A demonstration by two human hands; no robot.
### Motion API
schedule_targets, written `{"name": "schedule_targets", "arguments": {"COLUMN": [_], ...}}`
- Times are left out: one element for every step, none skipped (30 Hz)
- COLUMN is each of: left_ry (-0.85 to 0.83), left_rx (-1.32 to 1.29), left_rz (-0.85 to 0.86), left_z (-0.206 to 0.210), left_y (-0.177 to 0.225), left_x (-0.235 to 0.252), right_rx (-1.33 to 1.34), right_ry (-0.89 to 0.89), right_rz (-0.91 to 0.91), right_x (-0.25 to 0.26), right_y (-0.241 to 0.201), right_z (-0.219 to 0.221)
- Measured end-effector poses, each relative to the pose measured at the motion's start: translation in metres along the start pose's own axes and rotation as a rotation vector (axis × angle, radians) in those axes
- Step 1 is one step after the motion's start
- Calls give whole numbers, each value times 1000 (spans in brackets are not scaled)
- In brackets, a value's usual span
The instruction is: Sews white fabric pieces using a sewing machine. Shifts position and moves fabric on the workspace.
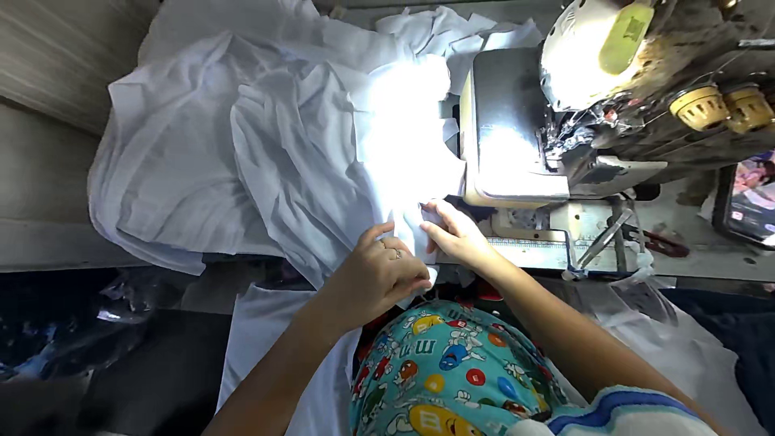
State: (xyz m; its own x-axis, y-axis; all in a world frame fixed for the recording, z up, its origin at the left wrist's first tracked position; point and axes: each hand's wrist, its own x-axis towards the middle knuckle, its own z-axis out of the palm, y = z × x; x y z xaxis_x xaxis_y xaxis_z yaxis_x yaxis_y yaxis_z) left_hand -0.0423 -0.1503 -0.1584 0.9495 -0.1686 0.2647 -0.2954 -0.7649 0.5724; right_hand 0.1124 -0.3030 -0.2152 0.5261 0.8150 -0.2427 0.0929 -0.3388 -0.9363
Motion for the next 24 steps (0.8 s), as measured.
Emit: {"name": "schedule_targets", "arguments": {"left_ry": [9,14,16,20,27,29,33,38,45,47,41,38,42,50,62,72,78,78,65,35,9,1,21,78], "left_rx": [-19,-46,-79,-102,-125,-141,-154,-159,-154,-138,-117,-103,-98,-91,-88,-92,-105,-140,-203,-276,-337,-357,-332,-262], "left_rz": [5,7,6,5,6,5,-6,-29,-62,-98,-127,-143,-151,-153,-154,-151,-140,-117,-83,-46,-14,5,4,-21], "left_z": [0,0,-1,-1,-2,-4,-6,-7,-8,-8,-8,-8,-8,-7,-6,-5,-3,-2,-1,-2,-2,-3,-4,-4], "left_y": [1,1,1,1,0,-1,-2,-3,-3,-4,-6,-7,-7,-7,-6,-4,-1,3,8,16,23,31,36,38], "left_x": [-1,-1,-1,-1,0,2,3,5,7,8,10,13,15,19,24,29,34,39,45,50,54,58,62,64], "right_rx": [56,102,130,153,165,181,201,220,236,256,291,341,395,445,490,527,557,584,605,622,637,640,624,584], "right_ry": [-9,-26,-48,-64,-79,-96,-117,-131,-129,-110,-86,-59,-39,-17,7,38,64,93,125,151,169,175,177,183], "right_rz": [13,28,41,47,43,23,-1,-20,-21,-15,-4,-4,-15,-31,-44,-56,-69,-86,-109,-136,-168,-204,-246,-290], "right_x": [2,3,3,3,2,1,-2,-5,-11,-17,-23,-29,-35,-40,-43,-44,-45,-45,-46,-47,-48,-50,-53,-56], "right_y": [-1,0,0,2,3,5,8,10,10,9,7,6,5,4,3,2,0,-2,-5,-9,-14,-19,-24,-29], "right_z": [4,6,6,4,1,-4,-8,-14,-19,-23,-26,-28,-30,-31,-31,-29,-28,-26,-25,-25,-25,-27,-28,-28]}}
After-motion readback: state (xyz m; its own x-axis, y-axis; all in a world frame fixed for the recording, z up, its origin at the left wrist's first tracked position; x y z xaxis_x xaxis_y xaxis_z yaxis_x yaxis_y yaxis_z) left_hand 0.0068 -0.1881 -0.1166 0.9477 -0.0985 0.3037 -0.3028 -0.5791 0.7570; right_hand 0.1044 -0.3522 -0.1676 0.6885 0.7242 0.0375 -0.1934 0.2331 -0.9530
